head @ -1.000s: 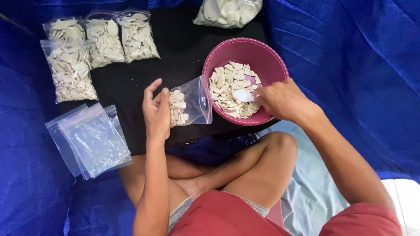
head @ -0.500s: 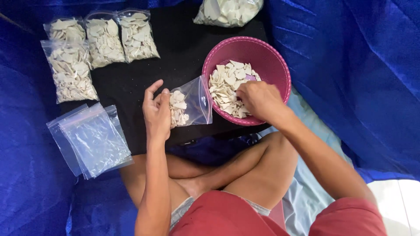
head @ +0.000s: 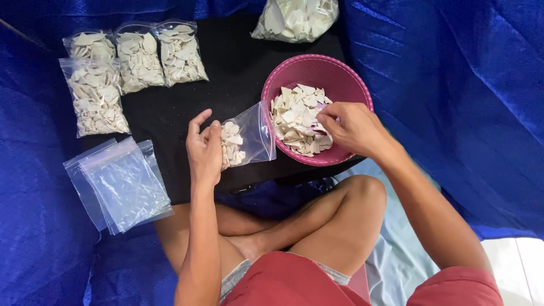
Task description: A person is manually packing white chips from a large pink bowl into small, clear plastic bags using a spoon and their hands while sitting on the floor.
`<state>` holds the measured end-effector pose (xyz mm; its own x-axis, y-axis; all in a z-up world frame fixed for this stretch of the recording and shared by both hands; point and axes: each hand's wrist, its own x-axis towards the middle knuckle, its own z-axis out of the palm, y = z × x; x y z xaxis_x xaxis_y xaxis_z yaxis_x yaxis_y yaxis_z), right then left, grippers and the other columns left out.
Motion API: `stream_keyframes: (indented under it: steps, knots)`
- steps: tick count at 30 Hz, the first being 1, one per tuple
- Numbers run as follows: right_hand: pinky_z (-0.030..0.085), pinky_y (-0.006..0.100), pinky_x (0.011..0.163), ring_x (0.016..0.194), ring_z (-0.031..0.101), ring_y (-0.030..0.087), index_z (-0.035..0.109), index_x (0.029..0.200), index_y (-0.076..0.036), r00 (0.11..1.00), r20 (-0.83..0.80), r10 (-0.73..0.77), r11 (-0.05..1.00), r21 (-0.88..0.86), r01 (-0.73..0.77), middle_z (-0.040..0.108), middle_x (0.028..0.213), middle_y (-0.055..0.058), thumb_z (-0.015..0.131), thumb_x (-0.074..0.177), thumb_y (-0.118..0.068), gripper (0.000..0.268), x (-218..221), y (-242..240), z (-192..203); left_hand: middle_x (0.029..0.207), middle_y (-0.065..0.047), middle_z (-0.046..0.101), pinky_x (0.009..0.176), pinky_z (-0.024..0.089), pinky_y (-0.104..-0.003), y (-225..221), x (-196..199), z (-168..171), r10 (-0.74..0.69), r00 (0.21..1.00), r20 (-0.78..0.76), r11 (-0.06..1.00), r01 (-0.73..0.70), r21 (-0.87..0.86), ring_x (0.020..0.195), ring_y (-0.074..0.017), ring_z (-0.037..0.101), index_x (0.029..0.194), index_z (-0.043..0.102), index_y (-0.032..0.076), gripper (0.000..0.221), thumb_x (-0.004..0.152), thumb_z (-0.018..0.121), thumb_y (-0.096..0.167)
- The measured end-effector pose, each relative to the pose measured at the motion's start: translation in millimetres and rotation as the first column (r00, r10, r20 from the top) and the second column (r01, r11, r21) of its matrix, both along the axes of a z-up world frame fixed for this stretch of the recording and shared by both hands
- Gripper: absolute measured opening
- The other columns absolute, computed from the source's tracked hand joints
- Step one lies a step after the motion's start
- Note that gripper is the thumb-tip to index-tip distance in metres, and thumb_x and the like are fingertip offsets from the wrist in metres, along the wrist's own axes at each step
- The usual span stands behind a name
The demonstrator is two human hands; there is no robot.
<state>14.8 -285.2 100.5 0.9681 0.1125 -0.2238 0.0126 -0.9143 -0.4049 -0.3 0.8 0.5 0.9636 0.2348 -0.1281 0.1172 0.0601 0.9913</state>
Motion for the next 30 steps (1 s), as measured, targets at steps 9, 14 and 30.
stream_keyframes:
  steps: [9, 14, 30]
  knots:
    - [0.050, 0.037, 0.059, 0.081, 0.069, 0.022, 0.073, 0.093, -0.030, 0.761, 0.475, 0.442, 0.719, -0.695, 0.016, 0.064, 0.088, -0.006, 0.060, 0.088, -0.024, 0.015, 79, -66, -63, 0.098, -0.020, 0.071, 0.086, 0.058, -0.038, -1, -1, 0, 0.005, 1.000, 0.003, 1.000, -0.005, -0.015, 0.091, -0.0246, 0.072, 0.139, 0.054, 0.009, 0.036, 0.104, 0.053, 0.018]
    - [0.051, 0.045, 0.069, 0.093, 0.066, 0.027, 0.073, 0.094, -0.026, 0.780, 0.394, 0.487, 0.828, -0.492, -0.268, 0.068, 0.094, -0.001, 0.059, 0.087, -0.019, 0.017, 63, -17, -61, 0.098, -0.017, 0.070, 0.084, 0.059, -0.037, 3, -1, -5, -0.029, 0.999, 0.023, 0.999, 0.028, 0.016, 0.091, -0.0218, 0.071, 0.140, 0.052, 0.009, 0.036, 0.105, 0.052, 0.019]
    - [0.050, 0.041, 0.064, 0.078, 0.067, 0.019, 0.071, 0.078, -0.031, 0.841, 0.095, 0.533, 0.509, -0.830, -0.229, 0.068, 0.074, -0.008, 0.076, 0.074, -0.037, 0.009, 13, -57, -47, 0.096, -0.019, 0.070, 0.083, 0.059, -0.035, 4, 3, -21, -0.032, 0.996, 0.085, 0.999, 0.034, -0.017, 0.088, -0.0225, 0.071, 0.139, 0.052, 0.008, 0.035, 0.106, 0.052, 0.016]
